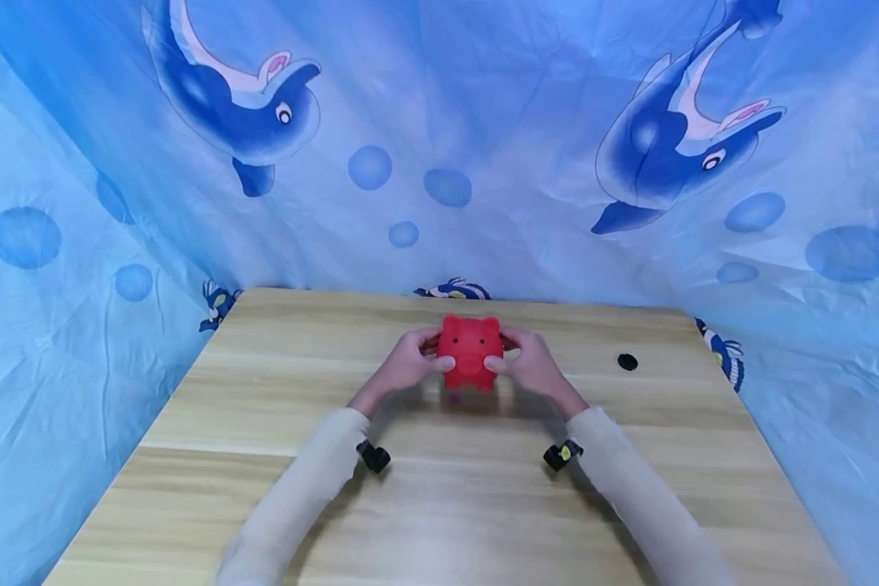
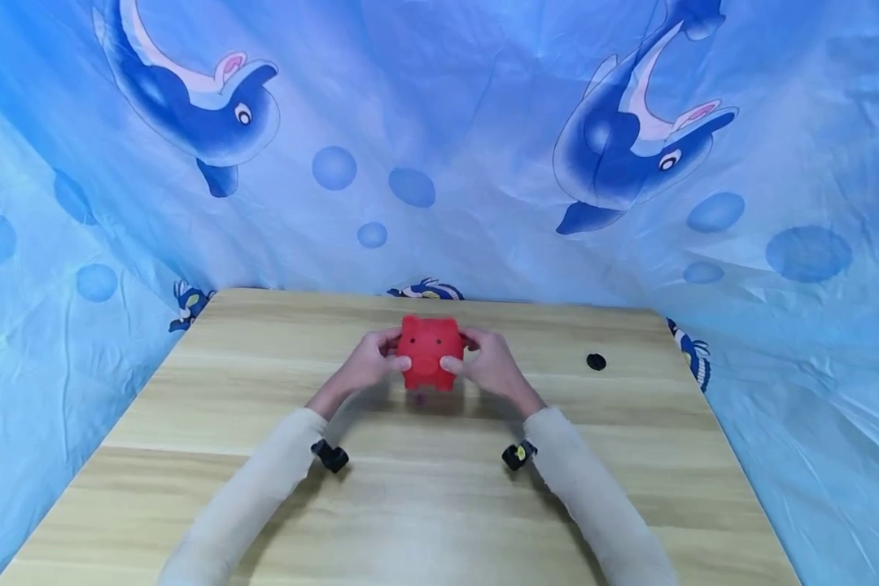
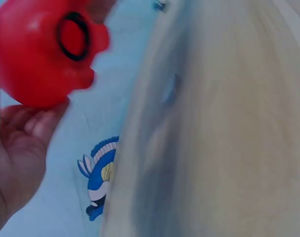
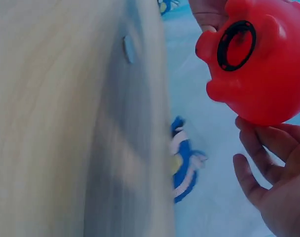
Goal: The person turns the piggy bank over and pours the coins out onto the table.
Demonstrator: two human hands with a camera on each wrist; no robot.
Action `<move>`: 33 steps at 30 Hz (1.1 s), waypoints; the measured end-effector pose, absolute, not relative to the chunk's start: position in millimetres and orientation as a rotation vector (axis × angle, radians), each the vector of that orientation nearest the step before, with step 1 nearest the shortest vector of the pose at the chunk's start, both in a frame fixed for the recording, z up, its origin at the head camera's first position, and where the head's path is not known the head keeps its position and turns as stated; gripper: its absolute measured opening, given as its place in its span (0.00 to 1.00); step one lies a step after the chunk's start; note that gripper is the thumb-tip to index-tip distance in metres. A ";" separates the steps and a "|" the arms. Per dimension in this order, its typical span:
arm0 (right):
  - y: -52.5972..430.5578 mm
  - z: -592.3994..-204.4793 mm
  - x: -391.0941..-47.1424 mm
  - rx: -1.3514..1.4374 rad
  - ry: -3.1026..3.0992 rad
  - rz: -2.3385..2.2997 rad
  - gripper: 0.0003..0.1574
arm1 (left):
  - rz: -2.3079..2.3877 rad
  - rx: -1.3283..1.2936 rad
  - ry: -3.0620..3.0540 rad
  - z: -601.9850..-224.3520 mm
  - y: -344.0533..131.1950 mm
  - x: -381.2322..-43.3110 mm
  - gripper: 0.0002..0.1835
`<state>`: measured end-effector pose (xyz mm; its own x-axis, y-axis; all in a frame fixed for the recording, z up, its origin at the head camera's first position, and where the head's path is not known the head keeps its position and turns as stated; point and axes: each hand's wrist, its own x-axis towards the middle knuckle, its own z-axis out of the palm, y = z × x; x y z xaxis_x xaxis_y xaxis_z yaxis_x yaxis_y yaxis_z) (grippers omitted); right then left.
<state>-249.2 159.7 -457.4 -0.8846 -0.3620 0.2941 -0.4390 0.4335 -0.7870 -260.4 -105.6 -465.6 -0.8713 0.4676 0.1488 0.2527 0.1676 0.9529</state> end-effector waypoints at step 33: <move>166.1 -458.7 -251.4 0.896 -2.760 1.165 0.67 | 1.440 1.033 2.457 -448.1 -116.7 -262.0 0.55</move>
<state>-251.4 166.1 -458.7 -0.8357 -0.5001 0.2269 -0.5114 0.5581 -0.6535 -262.0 -116.7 -448.1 -0.7620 0.6045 0.2323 0.4981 0.3177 0.8068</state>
